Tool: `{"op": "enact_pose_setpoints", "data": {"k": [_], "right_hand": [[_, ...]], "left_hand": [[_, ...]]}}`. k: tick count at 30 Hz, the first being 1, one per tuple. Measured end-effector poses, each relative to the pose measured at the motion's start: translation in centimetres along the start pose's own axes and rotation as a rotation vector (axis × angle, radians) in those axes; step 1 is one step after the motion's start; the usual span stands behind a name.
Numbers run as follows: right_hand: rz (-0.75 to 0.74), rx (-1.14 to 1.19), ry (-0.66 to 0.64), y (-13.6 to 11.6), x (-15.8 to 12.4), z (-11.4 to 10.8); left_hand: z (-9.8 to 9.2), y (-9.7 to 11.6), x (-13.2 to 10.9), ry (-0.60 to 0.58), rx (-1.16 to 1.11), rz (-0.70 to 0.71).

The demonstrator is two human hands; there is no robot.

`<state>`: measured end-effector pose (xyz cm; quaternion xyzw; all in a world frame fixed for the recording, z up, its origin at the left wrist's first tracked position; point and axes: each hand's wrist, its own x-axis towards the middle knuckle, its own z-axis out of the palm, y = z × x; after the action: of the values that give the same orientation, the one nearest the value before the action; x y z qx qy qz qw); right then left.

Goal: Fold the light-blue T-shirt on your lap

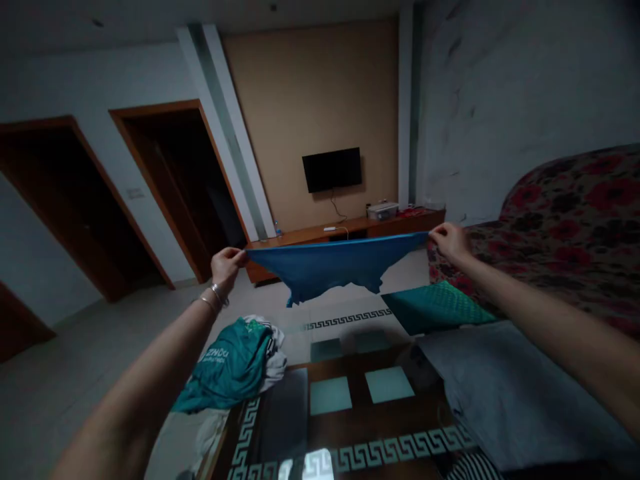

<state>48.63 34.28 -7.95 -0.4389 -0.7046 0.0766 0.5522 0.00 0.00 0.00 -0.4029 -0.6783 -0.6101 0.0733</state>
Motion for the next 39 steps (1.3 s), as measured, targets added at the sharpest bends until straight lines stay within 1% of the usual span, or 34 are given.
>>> {"op": "enact_pose_setpoints", "data": {"k": [2, 4, 6, 9, 12, 15, 17, 20, 24, 27, 30, 33, 36, 39], "right_hand": [[-0.004, 0.039, -0.126, 2.8, -5.2, 0.6], [-0.006, 0.044, -0.232, 5.3, -10.2, 0.6], [-0.036, 0.033, -0.338, 7.5, -14.8, 0.2], [-0.113, 0.024, -0.511, 10.1, -21.0, -1.0], [-0.156, 0.0, -0.646, 11.7, -25.8, -2.6], [-0.172, -0.02, -0.707, 12.3, -28.6, -4.5], [-0.175, -0.031, -0.72, 12.3, -29.4, -5.8], [-0.18, -0.045, -0.71, 12.2, -29.8, -7.9], [-0.2, -0.031, -0.68, 12.1, -30.4, -11.2], [-0.203, -0.011, -0.662, 12.1, -31.7, -13.9], [-0.196, -0.013, -0.656, 12.1, -34.0, -16.4], [-0.174, -0.008, -0.66, 12.2, -37.0, -18.5], [-0.148, 0.001, -0.655, 12.5, -40.2, -19.9], [-0.115, -0.022, -0.62, 12.9, -43.0, -20.8]], "left_hand": [[-0.8, -3.5, -4.5, -0.088, 0.065, -0.041], [-1.7, -6.5, -9.2, -0.163, 0.115, -0.075], [-2.8, -9.0, -13.7, -0.231, 0.171, -0.099], [-4.4, -12.1, -20.0, -0.354, 0.307, -0.084], [-5.7, -14.4, -25.6, -0.455, 0.383, -0.082], [-6.8, -15.6, -30.2, -0.49, 0.394, -0.109], [-7.4, -15.7, -32.7, -0.504, 0.398, -0.113], [-8.1, -15.1, -35.6, -0.493, 0.392, -0.088], [-9.1, -13.0, -38.8, -0.424, 0.366, -0.027], [-10.1, -11.3, -41.3, -0.402, 0.356, 0.017], [-11.3, -9.8, -44.3, -0.381, 0.359, 0.037], [-12.2, -8.8, -47.7, -0.368, 0.375, 0.048], [-12.7, -8.5, -50.8, -0.37, 0.387, 0.041], [-13.1, -8.9, -53.3, -0.376, 0.389, 0.015]]}}
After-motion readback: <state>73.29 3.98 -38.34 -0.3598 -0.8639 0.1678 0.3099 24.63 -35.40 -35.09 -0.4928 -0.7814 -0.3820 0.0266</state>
